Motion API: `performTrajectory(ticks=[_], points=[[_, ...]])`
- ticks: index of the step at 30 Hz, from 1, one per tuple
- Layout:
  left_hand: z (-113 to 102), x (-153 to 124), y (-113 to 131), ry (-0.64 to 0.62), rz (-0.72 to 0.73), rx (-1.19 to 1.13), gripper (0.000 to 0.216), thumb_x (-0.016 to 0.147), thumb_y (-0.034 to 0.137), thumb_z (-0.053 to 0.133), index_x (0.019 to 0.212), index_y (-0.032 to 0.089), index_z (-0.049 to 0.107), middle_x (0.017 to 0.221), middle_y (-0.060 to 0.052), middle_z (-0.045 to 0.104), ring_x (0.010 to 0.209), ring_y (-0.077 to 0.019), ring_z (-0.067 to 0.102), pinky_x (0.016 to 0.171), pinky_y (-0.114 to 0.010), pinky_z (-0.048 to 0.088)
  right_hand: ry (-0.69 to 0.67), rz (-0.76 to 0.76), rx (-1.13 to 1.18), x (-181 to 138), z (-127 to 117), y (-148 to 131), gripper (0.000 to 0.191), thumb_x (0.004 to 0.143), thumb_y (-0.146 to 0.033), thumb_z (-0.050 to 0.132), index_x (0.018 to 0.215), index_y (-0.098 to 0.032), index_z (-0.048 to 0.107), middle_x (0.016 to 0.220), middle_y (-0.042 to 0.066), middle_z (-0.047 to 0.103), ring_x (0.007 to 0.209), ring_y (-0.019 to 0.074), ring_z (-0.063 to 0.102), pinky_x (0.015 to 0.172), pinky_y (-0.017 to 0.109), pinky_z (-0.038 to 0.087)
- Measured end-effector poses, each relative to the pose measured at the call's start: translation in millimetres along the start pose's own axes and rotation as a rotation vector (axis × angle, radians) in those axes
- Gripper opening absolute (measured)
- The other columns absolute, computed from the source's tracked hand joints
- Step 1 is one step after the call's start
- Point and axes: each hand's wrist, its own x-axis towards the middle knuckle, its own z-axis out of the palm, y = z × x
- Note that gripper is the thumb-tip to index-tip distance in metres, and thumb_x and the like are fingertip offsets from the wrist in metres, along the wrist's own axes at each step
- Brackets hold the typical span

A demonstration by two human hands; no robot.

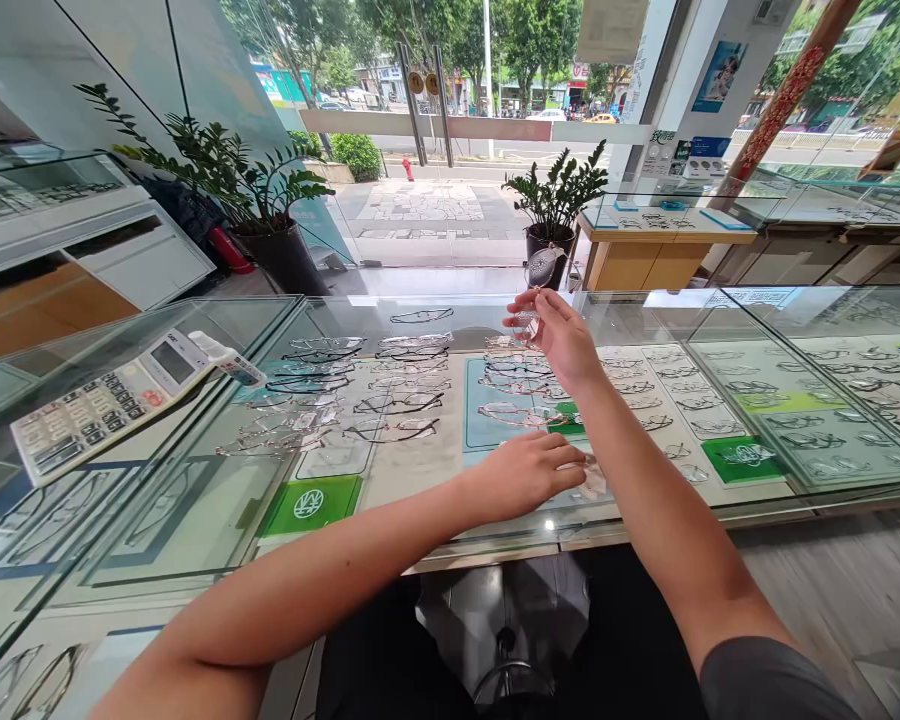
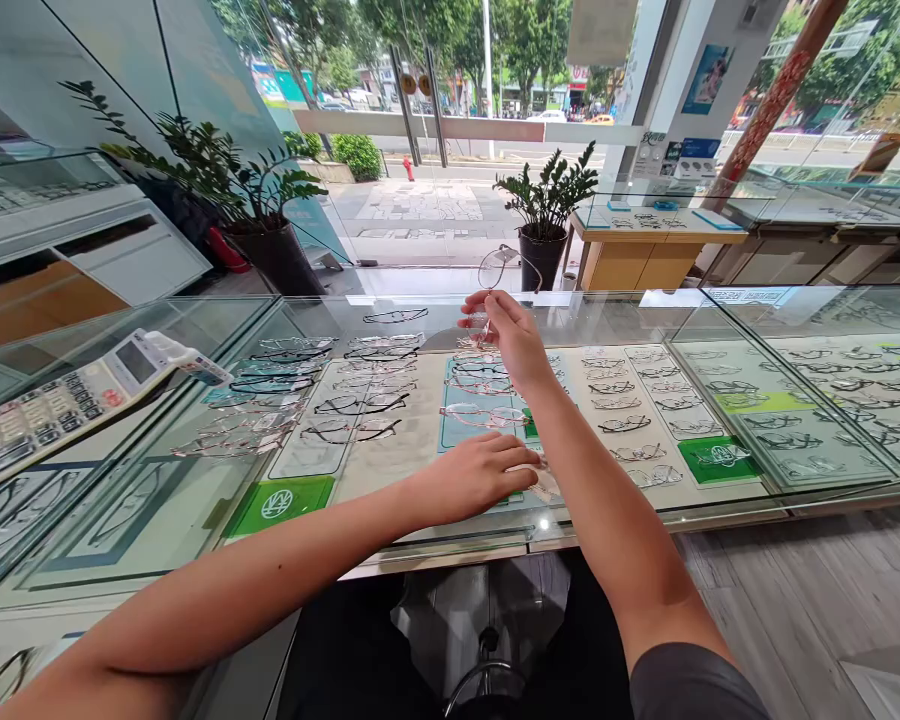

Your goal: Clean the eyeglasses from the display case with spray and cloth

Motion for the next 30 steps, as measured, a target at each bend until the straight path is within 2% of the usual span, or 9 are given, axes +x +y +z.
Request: performTrajectory(ticks=[4,8,15,19,22,30], points=[[0.8,5.0,7.7,-0.006,0.063,-0.091,0.027,0.104,0.02,0.057,0.126,0.02,0.072,0.147,-0.012,0.069,0.135,-0.0294,0.062,0.109,-0.042,0.05,0.006,0.016,-0.035,0.2,-0.2,-1.8,0.038,0.095,-0.069,0.071,0.102,-0.032,0.071,0.111,0.003,0.074,0.104,0.0208,0.076,0.081,0.033,0.059],[4.7,9.1,14.2,-0.036,0.089,-0.145,0.031,0.106,0.029,0.058,0.131,0.02,0.074,0.144,-0.013,0.071,0.136,-0.0313,0.062,0.111,-0.045,0.05,0.023,0.014,-0.054,0.5,-0.8,-5.7,0.042,0.093,-0.072,0.07,0.102,-0.032,0.07,0.112,0.003,0.074,0.105,0.0214,0.075,0.082,0.034,0.059],[6.0,8.2,12.5,-0.047,0.06,-0.173,0.039,0.107,0.033,0.057,0.138,0.014,0.07,0.145,-0.014,0.073,0.139,-0.032,0.061,0.115,-0.046,0.048,0.018,-0.003,-0.036,-0.2,-2.1,-9.0,0.039,0.095,-0.071,0.07,0.103,-0.032,0.071,0.112,0.003,0.074,0.105,0.022,0.075,0.081,0.035,0.059],[6.2,7.7,9.3,0.01,0.021,-0.186,0.031,0.112,0.031,0.052,0.128,0.017,0.074,0.138,-0.01,0.077,0.132,-0.0266,0.066,0.111,-0.041,0.049,0.008,-0.016,0.003,-0.1,-1.9,-9.3,0.036,0.095,-0.067,0.072,0.102,-0.032,0.071,0.11,0.003,0.074,0.102,0.0205,0.076,0.08,0.034,0.059],[10.7,7.0,7.8,0.039,0.05,-0.156,0.026,0.112,0.026,0.054,0.122,0.019,0.077,0.129,-0.01,0.081,0.128,-0.0249,0.07,0.106,-0.04,0.052,0.019,-0.008,-0.008,-0.1,-1.0,-10.4,0.039,0.094,-0.07,0.071,0.102,-0.032,0.071,0.11,0.003,0.074,0.103,0.0205,0.075,0.081,0.034,0.059],[15.7,7.1,10.4,0.034,0.092,-0.085,0.031,0.112,0.019,0.05,0.119,0.02,0.08,0.123,-0.01,0.082,0.118,-0.0232,0.071,0.099,-0.038,0.054,0.022,-0.009,-0.021,0.1,0.6,-12.3,0.043,0.092,-0.074,0.071,0.101,-0.031,0.069,0.111,0.003,0.073,0.103,0.021,0.075,0.083,0.035,0.059]])
